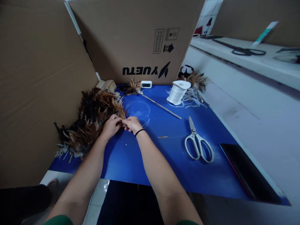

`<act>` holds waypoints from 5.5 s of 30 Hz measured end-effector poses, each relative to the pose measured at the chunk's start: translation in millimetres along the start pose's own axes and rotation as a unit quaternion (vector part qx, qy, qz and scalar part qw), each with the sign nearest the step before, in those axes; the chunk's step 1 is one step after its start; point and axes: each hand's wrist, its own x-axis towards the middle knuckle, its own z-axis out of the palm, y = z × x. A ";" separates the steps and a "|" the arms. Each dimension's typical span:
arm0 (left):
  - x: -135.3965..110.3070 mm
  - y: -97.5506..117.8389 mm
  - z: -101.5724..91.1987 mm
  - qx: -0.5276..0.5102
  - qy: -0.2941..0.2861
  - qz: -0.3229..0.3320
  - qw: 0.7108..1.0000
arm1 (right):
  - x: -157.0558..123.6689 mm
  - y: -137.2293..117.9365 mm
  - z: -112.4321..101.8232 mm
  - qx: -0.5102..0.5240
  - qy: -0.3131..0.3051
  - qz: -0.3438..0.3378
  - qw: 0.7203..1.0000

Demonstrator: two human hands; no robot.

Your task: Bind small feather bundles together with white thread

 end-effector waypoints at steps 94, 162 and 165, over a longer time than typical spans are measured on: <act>-6.2 38.5 -22.9 -0.592 -0.112 -0.184 0.777 | -34.8 -17.8 -42.9 0.099 -0.098 -0.167 0.976; -7.7 34.4 -22.5 -0.556 -0.181 -0.243 0.774 | -37.9 -15.2 -35.9 -0.166 -0.031 -0.272 0.947; -8.0 34.3 -22.6 -0.558 -0.195 -0.246 0.768 | -39.8 -16.2 -36.2 -0.215 -0.017 -0.296 0.931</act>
